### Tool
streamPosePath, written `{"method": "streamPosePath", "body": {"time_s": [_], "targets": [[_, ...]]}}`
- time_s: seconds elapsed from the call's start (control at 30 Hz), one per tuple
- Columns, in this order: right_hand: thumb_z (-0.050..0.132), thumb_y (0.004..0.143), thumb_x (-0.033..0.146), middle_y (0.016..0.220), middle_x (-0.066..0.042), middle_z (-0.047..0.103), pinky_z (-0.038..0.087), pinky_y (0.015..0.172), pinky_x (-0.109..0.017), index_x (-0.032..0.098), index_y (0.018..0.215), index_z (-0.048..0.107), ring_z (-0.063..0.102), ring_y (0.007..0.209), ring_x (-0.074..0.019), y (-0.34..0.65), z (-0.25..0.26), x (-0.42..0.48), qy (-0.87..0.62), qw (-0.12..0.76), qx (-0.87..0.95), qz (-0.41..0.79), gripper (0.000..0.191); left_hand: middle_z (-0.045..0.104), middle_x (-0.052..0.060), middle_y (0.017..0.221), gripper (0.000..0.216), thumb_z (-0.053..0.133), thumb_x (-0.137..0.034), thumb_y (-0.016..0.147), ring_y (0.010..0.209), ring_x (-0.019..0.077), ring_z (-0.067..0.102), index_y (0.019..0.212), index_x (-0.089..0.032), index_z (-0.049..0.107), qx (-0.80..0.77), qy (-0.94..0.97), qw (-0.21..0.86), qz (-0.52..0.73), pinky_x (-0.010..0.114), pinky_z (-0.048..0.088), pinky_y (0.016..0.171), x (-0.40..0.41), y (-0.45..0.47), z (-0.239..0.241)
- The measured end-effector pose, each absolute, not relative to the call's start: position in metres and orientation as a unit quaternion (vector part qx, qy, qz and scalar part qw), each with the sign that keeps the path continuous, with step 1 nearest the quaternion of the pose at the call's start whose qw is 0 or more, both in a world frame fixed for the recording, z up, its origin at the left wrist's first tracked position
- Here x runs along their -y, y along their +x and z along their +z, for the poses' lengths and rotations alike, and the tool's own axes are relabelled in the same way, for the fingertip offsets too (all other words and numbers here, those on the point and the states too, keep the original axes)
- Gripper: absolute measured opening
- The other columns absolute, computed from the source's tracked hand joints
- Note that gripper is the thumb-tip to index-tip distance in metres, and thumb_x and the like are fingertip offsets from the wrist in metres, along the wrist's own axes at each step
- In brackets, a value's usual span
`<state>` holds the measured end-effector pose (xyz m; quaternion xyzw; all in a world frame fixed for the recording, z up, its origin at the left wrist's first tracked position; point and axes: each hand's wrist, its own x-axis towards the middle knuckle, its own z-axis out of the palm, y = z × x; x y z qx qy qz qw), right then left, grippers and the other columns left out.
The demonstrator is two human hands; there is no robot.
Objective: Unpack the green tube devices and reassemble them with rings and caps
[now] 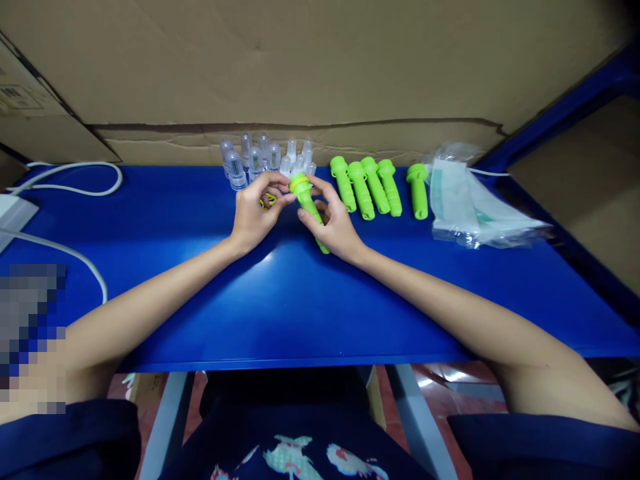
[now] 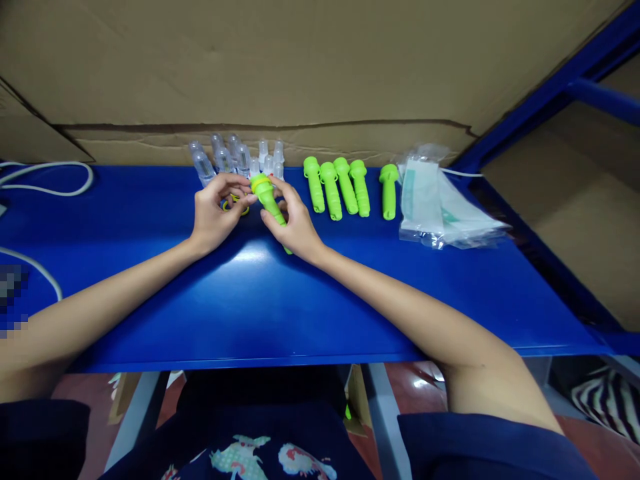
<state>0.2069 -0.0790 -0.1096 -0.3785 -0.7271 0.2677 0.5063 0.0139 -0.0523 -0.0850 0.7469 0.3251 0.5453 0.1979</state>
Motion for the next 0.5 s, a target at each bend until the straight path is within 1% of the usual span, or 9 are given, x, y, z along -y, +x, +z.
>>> {"method": "streamPosePath", "body": {"time_s": [0.1, 0.2, 0.37, 0.5], "targets": [[0.067, 0.097, 0.047, 0.140, -0.013, 0.056, 0.061, 0.098, -0.045, 0.028, 0.152, 0.044, 0.062, 0.120, -0.0272, 0.2076, -0.1102, 0.0787, -0.388, 0.507, 0.725, 0.258, 0.063, 0.076, 0.003, 0.095, 0.033, 0.074, -0.050, 0.095, 0.073, 0.0094, 0.068, 0.099, -0.018, 0.066, -0.337, 0.756, 0.185, 0.530, 0.021, 0.049, 0.063, 0.0535, 0.0136, -0.0841], [0.067, 0.096, 0.041, 0.142, -0.013, 0.055, 0.062, 0.097, -0.046, 0.029, 0.153, 0.043, 0.064, 0.117, -0.0271, 0.2069, -0.1082, 0.0803, -0.395, 0.505, 0.724, 0.256, 0.063, 0.076, 0.003, 0.095, 0.029, 0.075, -0.045, 0.094, 0.070, 0.0081, 0.067, 0.102, -0.018, 0.065, -0.335, 0.756, 0.195, 0.527, 0.020, 0.048, 0.061, 0.0532, 0.0139, -0.0856], [0.064, 0.097, 0.037, 0.154, -0.014, 0.048, 0.058, 0.107, -0.049, 0.028, 0.154, 0.038, 0.058, 0.132, -0.0286, 0.2031, -0.1033, 0.0835, -0.366, 0.519, 0.738, 0.228, 0.063, 0.075, 0.002, 0.090, 0.027, 0.075, -0.039, 0.094, 0.068, 0.0078, 0.065, 0.107, -0.019, 0.063, -0.327, 0.752, 0.200, 0.536, 0.019, 0.047, 0.060, 0.0518, 0.0161, -0.0911], [0.062, 0.098, 0.038, 0.159, -0.013, 0.045, 0.054, 0.115, -0.053, 0.029, 0.155, 0.037, 0.050, 0.144, -0.0308, 0.2028, -0.1005, 0.0846, -0.360, 0.512, 0.748, 0.218, 0.063, 0.076, 0.005, 0.104, 0.034, 0.075, -0.041, 0.094, 0.073, 0.0079, 0.067, 0.116, -0.020, 0.060, -0.332, 0.750, 0.205, 0.534, 0.019, 0.046, 0.060, 0.0518, 0.0169, -0.0929]]}}
